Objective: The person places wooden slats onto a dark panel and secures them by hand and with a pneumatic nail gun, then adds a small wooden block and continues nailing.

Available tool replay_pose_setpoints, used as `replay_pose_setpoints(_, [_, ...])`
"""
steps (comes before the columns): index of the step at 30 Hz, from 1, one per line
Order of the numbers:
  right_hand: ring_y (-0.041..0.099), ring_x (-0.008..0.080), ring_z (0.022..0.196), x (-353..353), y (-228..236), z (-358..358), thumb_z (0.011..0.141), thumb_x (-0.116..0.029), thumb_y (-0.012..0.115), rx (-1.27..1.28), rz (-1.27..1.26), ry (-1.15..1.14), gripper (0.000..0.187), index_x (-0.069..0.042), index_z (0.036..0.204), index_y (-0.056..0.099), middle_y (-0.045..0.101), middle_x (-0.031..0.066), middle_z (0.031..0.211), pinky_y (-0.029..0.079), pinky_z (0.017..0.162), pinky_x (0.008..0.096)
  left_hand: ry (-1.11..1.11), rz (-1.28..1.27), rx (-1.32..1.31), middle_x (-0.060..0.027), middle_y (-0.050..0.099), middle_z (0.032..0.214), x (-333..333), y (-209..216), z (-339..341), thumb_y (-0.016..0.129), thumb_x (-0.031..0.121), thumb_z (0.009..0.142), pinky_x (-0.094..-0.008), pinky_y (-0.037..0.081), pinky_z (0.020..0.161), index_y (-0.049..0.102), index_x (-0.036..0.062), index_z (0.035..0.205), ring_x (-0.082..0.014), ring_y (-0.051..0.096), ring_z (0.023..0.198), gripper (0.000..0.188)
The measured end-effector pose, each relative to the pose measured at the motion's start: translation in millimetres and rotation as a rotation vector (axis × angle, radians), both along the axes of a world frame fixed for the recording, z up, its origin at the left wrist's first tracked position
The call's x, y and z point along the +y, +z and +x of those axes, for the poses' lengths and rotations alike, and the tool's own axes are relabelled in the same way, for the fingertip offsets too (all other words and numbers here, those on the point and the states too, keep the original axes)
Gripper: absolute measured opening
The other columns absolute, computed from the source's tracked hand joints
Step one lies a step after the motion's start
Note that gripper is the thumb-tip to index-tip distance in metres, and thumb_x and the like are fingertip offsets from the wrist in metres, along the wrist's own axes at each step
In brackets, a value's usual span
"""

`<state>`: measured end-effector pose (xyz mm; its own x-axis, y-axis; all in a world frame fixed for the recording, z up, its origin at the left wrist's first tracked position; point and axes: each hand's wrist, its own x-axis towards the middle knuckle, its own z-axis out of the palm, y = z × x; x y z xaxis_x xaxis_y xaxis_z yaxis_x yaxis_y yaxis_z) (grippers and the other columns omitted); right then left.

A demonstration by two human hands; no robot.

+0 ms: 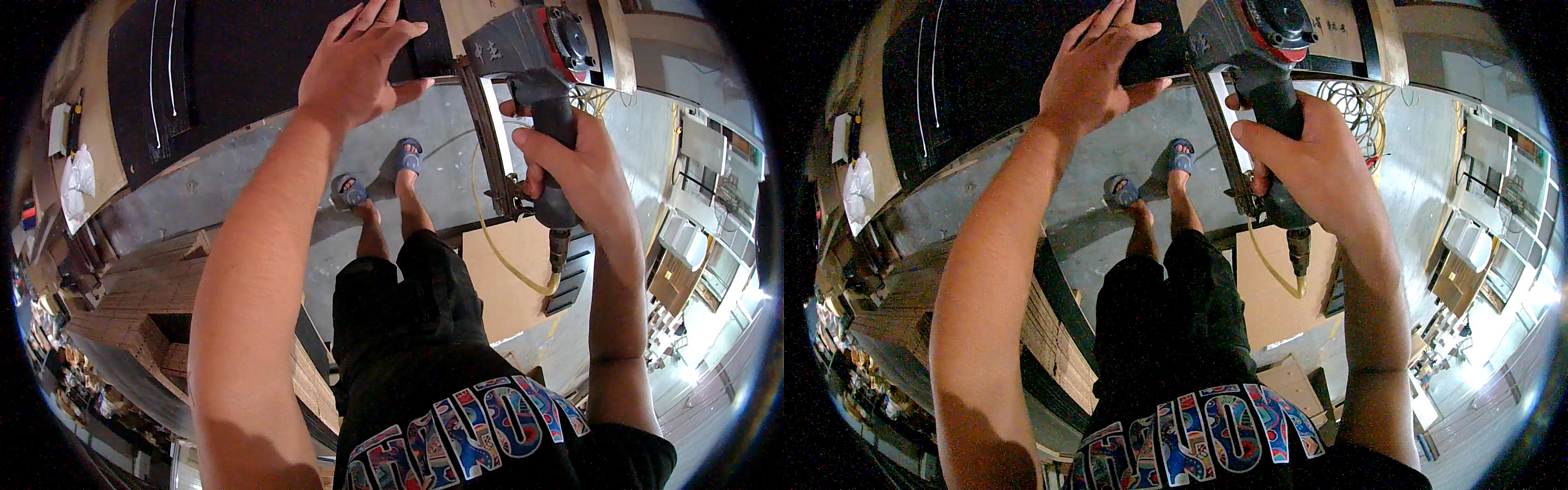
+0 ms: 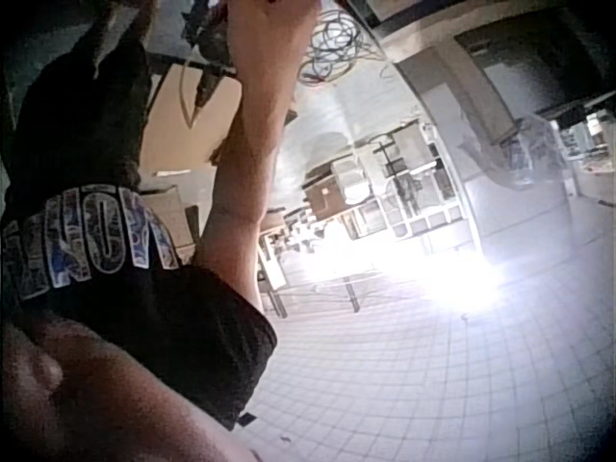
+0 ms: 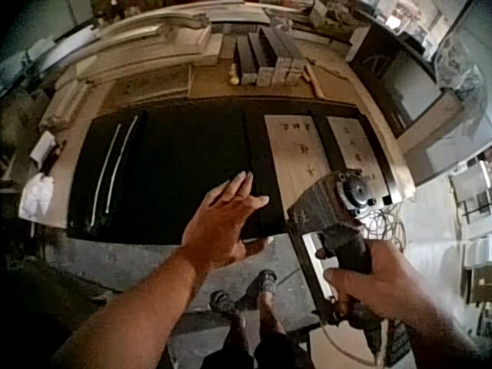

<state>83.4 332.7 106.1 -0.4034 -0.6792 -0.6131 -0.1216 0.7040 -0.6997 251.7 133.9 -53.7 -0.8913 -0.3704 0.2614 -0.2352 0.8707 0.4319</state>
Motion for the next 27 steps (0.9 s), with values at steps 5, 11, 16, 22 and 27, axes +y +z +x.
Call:
replay_pose_setpoints(5, [0.061, 0.0101, 0.056, -1.6, 1.4, 0.9, 0.097, -0.022, 0.071, 0.017, 0.012, 0.023, 0.029, -0.002, 0.119, 0.071, 0.063, 0.0012, 0.064, 0.046, 0.055, 0.0287, -0.008, -0.006, 0.011, -0.0283, 0.037, 0.164, -0.8, 2.0, 0.2, 0.082, 0.044, 0.088, -0.0524, 0.027, 0.126, 0.046, 0.0163, 0.142, -0.0409, 0.033, 0.155, 0.071])
replay_pose_setpoints(11, [0.061, 0.0102, 0.056, -2.6, 2.3, 3.6, 0.097, -0.021, 0.071, 0.011, 0.022, -0.006, 0.030, -0.002, 0.120, 0.071, 0.063, 0.0010, 0.064, 0.046, 0.056, 0.0287, -0.003, 0.007, 0.004, -0.0294, 0.037, 0.163, 0.0, 2.0, 0.6, 0.080, 0.044, 0.090, -0.0523, 0.026, 0.126, 0.045, 0.0161, 0.141, -0.0413, 0.034, 0.155, 0.068])
replay_pose_setpoints(16, [0.061, 0.0102, 0.057, -2.9, 4.3, 2.8, 0.097, -0.021, 0.071, 0.012, 0.036, 0.004, 0.031, -0.003, 0.122, 0.070, 0.062, 0.0010, 0.064, 0.047, 0.057, 0.0286, -0.018, 0.014, 0.013, -0.0288, 0.037, 0.163, -0.8, 3.0, 0.3, 0.080, 0.045, 0.090, -0.0516, 0.025, 0.126, 0.046, 0.0160, 0.141, -0.0406, 0.033, 0.155, 0.067])
replay_pose_setpoints(22, [0.061, 0.0109, 0.056, -1.3, 0.4, 1.1, 0.097, -0.022, 0.071, 0.034, 0.018, 0.028, 0.027, 0.001, 0.110, 0.068, 0.063, 0.0018, 0.064, 0.047, 0.055, 0.0292, -0.012, 0.036, 0.024, -0.0288, 0.038, 0.163, 0.3, 4.7, -0.1, 0.082, 0.042, 0.089, -0.0510, 0.025, 0.126, 0.046, 0.0161, 0.141, -0.0399, 0.033, 0.155, 0.068])
replay_pose_setpoints(27, [0.063, 0.0118, 0.056, -6.0, 6.6, 11.1, 0.097, -0.022, 0.071, 0.020, 0.062, 0.032, 0.025, 0.002, 0.102, 0.065, 0.064, 0.0029, 0.065, 0.049, 0.054, 0.0299, -0.031, 0.059, -0.030, -0.0283, 0.036, 0.165, 0.9, 10.6, 3.2, 0.082, 0.036, 0.090, -0.0517, 0.024, 0.127, 0.045, 0.0142, 0.146, -0.0395, 0.030, 0.157, 0.071])
